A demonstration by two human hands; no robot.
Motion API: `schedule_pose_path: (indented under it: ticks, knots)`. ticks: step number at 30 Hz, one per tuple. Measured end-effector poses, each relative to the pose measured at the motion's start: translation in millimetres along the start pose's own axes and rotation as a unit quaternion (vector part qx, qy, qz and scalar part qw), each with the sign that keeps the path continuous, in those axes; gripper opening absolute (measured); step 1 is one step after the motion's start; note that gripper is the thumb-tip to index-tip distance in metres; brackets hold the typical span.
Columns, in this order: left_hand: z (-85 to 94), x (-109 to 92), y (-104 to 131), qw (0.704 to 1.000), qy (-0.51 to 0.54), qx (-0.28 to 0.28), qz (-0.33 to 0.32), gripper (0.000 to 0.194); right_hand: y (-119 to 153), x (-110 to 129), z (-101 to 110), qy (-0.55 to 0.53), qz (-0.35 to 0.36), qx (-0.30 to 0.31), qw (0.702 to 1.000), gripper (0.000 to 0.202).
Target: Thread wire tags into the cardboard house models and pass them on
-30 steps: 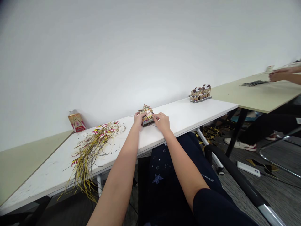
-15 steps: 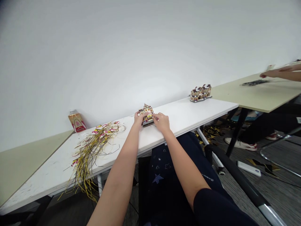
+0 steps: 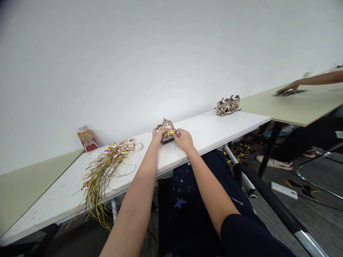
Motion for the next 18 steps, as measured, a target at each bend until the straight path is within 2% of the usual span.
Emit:
schedule_pose_path:
  ticks: [7,18]
  knots:
    - [-0.3,-0.2,0.5,1.000,-0.002,0.001,-0.001,0.075,0.6,-3.7,-1.5,-0.047,-0.045,-0.001,0.998,0.020]
    - [-0.9,0.2,2.0,1.000,-0.005,0.017,-0.003,0.076,0.5,-7.5,-2.5,-0.092,-0.057,-0.015,0.994,0.024]
Point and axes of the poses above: each hand's wrist, its own y-axis away from the middle knuckle, its own z-axis out of the back of the hand, x = y × z, the point moved 1 cm from there along -y, towards the middle knuckle, and after that the axes turned 7 degrees about z, right-handed, at the moved point
